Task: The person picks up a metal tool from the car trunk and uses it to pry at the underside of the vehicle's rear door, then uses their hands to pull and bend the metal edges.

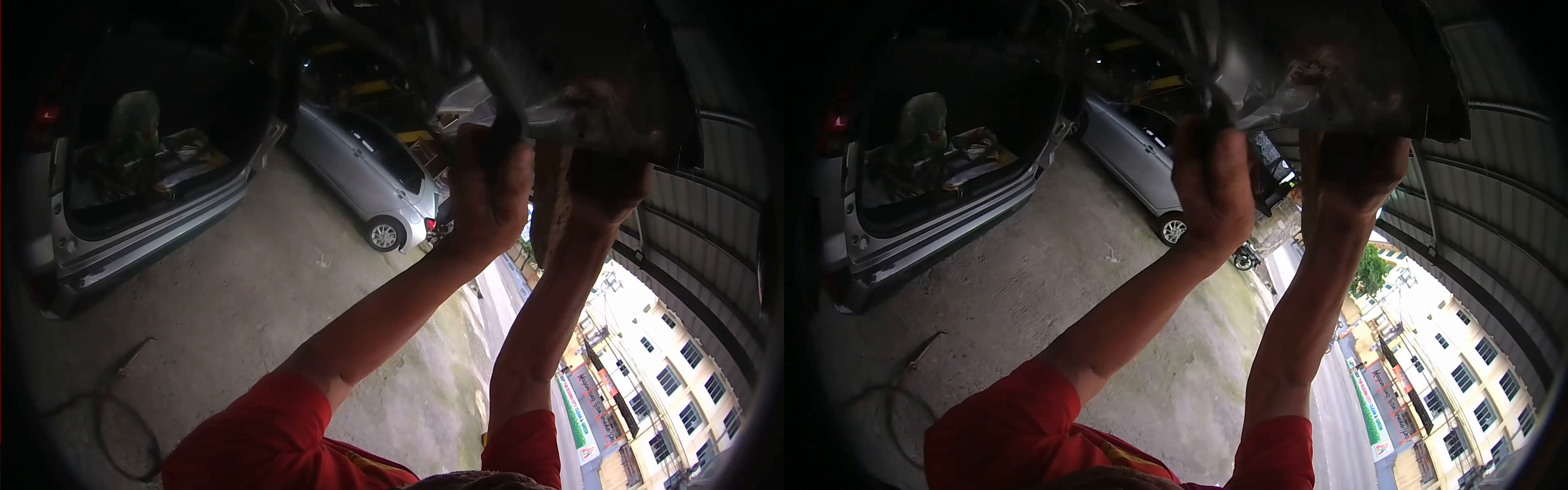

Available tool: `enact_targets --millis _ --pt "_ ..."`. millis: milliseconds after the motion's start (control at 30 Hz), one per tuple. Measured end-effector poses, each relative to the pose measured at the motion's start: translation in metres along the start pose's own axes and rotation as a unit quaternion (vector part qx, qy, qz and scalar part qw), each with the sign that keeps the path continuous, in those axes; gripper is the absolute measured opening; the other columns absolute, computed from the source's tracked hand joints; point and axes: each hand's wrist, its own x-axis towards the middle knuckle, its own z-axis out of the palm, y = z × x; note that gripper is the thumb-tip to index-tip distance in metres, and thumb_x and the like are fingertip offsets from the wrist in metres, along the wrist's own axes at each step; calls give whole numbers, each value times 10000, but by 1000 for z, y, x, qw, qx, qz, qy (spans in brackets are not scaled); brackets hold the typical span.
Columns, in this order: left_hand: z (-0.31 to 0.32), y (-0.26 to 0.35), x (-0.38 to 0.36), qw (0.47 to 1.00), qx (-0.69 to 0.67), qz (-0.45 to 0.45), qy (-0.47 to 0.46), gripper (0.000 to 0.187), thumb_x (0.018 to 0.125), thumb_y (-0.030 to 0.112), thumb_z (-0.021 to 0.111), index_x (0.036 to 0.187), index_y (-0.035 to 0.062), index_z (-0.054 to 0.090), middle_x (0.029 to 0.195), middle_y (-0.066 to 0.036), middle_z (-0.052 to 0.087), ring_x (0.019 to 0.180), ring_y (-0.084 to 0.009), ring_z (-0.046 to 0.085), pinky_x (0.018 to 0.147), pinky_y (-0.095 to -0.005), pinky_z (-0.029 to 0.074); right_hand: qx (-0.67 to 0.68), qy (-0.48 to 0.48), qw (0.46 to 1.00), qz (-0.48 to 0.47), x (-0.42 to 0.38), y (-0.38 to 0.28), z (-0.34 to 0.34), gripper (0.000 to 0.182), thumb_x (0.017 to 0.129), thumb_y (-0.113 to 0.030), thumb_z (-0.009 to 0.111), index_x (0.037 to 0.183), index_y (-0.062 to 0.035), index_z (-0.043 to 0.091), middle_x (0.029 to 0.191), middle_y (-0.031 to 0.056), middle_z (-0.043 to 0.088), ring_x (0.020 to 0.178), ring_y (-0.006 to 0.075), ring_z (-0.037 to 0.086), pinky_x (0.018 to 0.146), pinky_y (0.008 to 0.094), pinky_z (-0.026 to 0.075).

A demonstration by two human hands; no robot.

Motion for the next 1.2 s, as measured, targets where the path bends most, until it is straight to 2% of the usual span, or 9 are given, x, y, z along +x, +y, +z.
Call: enact_targets --millis 167,233,300,367,567,667,933,1000,1200 --pt "-13 34 -5 994 -36 -97 -20 305 960 327 559 885 44 472 591 -9 434 491 -70 431 459 -238 352 110 -101 989 -16 -1 2 -7 464 982 -280 422 1343 11 433 1285 189 536 1167 303 548 1014 417 427" --pt "-14 21 -2 996 -82 16 33 291 955 329 570 892 72 450 588 31 429 477 -31 402 440 -211 321 188 -125 974 -18 1 2 1 389 974 -188 478 1299 24 461 1212 184 586 1102 283 596 949 380 493" --pt "-2 6 -9 1000 23 2 10 281 950 314 582 897 62 469 608 0 453 513 -65 442 487 -230 364 -148 3 987 -68 -3 6 1 525 995 -349 375 1389 -1 398 1368 198 474 1238 324 490 1081 451 357" --pt "-5 -4 -8 988 67 -50 -127 272 943 291 595 978 30 529 753 -12 532 644 -93 486 621 -257 412 -140 -1 988 -61 -5 6 2 524 996 -347 375 1388 -1 398 1368 198 474 1237 324 491 1081 451 357" --pt "-12 11 -4 998 -20 -2 53 297 969 319 541 927 28 495 699 -36 500 612 -96 477 586 -221 372 -90 -7 995 -43 -7 4 7 518 998 -340 372 1386 2 398 1366 200 474 1234 322 492 1081 452 357" --pt "-2 -3 -4 991 94 -3 -99 316 970 338 537 928 30 484 690 -25 483 645 -91 481 587 -234 375 -70 -14 997 -33 -8 3 8 515 999 -337 370 1385 4 398 1365 201 474 1233 321 493 1081 452 357" --pt "-11 -2 3 998 38 15 -37 314 960 334 556 979 32 475 736 -61 498 655 -140 505 594 -291 413 -56 -11 998 -33 -1 10 -10 497 1007 -321 364 1366 20 408 1346 196 490 1225 302 502 1087 442 352" --pt "-13 -12 0 983 78 -80 -148 255 963 247 554 1044 10 508 836 -89 542 773 -174 534 695 -331 428 -262 -99 950 -134 8 13 -28 556 831 128 599 1350 30 426 1262 162 575 1142 219 580 943 304 486" --pt "-59 -5 -6 993 32 -111 -1 238 981 271 535 1000 35 507 816 -5 488 720 -76 458 645 -250 387 -117 -65 985 -112 1 20 -29 491 910 -155 647 1301 72 456 1231 142 594 1106 238 596 1072 362 393"
